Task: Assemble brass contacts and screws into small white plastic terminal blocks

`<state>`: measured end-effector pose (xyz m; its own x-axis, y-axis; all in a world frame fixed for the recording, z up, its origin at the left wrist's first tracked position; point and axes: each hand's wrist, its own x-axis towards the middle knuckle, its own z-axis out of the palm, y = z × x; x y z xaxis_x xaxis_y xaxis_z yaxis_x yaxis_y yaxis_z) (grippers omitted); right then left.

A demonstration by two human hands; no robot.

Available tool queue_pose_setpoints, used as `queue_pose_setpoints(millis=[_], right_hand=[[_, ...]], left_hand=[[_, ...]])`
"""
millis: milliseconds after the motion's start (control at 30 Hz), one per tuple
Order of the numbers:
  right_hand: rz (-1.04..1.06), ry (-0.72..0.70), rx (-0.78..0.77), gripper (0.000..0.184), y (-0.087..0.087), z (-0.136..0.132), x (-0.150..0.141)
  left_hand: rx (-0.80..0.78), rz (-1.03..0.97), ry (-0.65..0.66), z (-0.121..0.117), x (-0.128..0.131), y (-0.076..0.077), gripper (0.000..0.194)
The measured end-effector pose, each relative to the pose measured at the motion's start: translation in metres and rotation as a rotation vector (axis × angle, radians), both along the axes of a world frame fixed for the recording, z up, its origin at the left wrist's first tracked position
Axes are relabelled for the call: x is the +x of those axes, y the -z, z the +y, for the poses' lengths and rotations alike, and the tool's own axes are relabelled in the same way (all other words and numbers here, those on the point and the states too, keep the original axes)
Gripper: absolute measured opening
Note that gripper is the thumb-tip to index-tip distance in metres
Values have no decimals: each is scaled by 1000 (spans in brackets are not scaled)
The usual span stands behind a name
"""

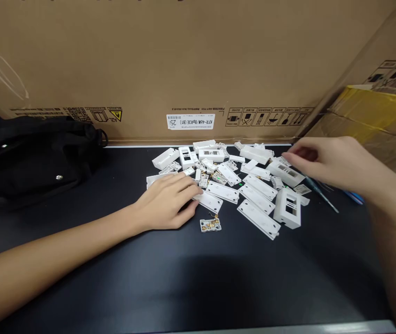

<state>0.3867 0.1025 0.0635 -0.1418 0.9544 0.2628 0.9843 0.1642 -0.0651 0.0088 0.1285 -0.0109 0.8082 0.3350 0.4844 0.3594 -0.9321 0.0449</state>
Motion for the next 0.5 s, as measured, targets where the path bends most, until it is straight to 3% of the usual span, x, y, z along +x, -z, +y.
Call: queue_pose_setpoints(millis=[100,200,300,500], right_hand=[[53,-173,-77,29,4,-4,-49],[48,-350,-160,27,17,-6,-81],[52,-497,-211,27,29,-8,-93],[15,-539,-221,26,33,-9,-95]], left_hand=[[-24,51,-25,0,1,-1,17],[-30,84,-27,0,1,-3,18],[-42,96,-24,0,1,-4,19],[-75,104,-11,1,0,-2,17]])
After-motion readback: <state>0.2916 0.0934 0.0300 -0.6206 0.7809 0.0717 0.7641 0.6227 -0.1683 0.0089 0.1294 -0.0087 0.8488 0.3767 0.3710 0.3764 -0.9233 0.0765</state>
